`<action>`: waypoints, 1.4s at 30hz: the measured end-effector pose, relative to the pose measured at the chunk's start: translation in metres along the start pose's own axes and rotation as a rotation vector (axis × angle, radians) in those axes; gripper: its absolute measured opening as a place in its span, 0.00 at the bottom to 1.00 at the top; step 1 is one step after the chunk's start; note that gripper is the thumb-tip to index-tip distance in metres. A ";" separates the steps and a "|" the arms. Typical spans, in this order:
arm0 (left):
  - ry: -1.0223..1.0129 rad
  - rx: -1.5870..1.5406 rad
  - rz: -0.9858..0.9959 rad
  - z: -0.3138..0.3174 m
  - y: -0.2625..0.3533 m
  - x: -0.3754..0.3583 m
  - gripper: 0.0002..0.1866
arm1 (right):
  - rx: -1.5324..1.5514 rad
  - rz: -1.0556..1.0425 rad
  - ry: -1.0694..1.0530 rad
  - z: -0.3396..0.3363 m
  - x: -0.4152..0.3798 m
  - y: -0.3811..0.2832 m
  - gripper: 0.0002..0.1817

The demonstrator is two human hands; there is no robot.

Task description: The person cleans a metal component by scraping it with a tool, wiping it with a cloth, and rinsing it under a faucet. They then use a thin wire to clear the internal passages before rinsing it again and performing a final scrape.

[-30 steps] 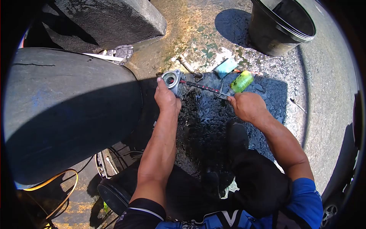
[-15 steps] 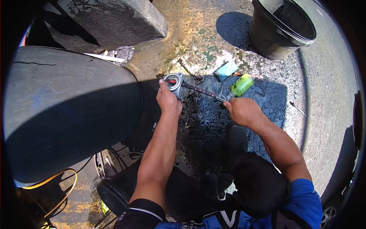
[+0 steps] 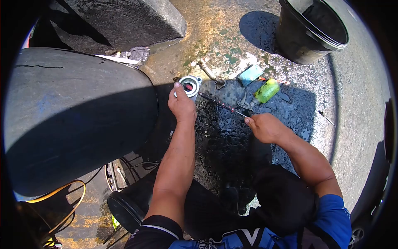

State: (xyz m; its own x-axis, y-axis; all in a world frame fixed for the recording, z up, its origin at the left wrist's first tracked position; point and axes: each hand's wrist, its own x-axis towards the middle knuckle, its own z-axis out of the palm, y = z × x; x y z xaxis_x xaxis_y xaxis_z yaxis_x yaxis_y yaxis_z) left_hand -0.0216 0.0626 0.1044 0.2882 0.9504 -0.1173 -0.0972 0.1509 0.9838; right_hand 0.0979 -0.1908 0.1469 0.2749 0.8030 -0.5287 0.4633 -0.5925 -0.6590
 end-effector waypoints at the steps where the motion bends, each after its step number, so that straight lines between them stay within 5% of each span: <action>1: 0.003 -0.067 -0.055 0.000 0.005 -0.004 0.21 | 0.116 -0.022 -0.086 0.002 0.002 0.002 0.29; 4: -0.084 -0.205 -0.154 0.001 0.016 -0.004 0.20 | 0.291 0.073 -0.269 -0.014 -0.005 -0.005 0.31; 7: -0.123 -0.120 -0.080 -0.007 0.004 0.004 0.20 | 0.220 -0.003 -0.181 -0.009 -0.004 0.004 0.31; 10: 0.020 0.737 0.747 -0.018 -0.008 0.012 0.20 | -0.166 0.015 0.204 0.004 -0.006 -0.002 0.31; 13: -0.121 0.191 0.087 -0.023 -0.010 0.016 0.20 | 0.155 -0.043 -0.109 0.005 0.007 0.016 0.28; 17: 0.015 0.640 0.491 -0.024 -0.019 0.020 0.20 | -0.187 -0.005 0.102 0.001 0.009 0.008 0.24; 18: 0.070 0.116 -0.101 -0.003 0.007 0.009 0.20 | -0.271 -0.002 0.192 -0.001 0.009 0.005 0.23; 21: 0.153 -0.273 -0.536 0.003 0.013 0.009 0.21 | -0.418 -0.016 0.325 -0.006 0.020 0.011 0.22; 23: 0.158 -0.137 -0.389 -0.005 -0.004 0.018 0.21 | -0.422 -0.011 0.318 -0.009 0.021 0.012 0.22; 26: 0.232 -0.146 -0.405 -0.003 0.001 0.015 0.21 | -0.213 -0.043 -0.011 -0.012 0.019 0.000 0.24; 29: 0.063 0.270 0.092 -0.023 -0.027 0.020 0.21 | 0.011 -0.100 -0.200 -0.010 0.028 0.019 0.26; 30: 0.074 0.246 0.048 -0.017 -0.017 0.016 0.21 | -0.155 -0.038 -0.001 -0.012 0.019 0.006 0.27; 33: 0.086 -0.200 -0.193 -0.014 -0.010 0.016 0.20 | -0.168 -0.058 0.028 -0.018 0.018 -0.004 0.28; 36: -0.112 -0.171 -0.142 -0.023 -0.001 0.023 0.19 | 0.243 0.155 -0.409 -0.028 0.010 -0.016 0.30; 38: -0.214 -0.153 -0.126 -0.035 -0.002 0.029 0.20 | 0.252 0.164 -0.454 -0.022 0.010 -0.017 0.31; 42: 0.055 -0.321 -0.291 -0.014 0.001 0.016 0.21 | 0.004 -0.085 -0.262 0.023 0.024 -0.004 0.33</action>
State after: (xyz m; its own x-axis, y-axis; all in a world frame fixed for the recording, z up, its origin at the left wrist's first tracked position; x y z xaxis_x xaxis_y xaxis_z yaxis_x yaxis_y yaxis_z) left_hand -0.0298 0.0820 0.1012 0.2969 0.8676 -0.3989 -0.3136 0.4831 0.8174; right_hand 0.0834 -0.1707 0.1250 0.0075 0.8060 -0.5919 0.4715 -0.5248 -0.7087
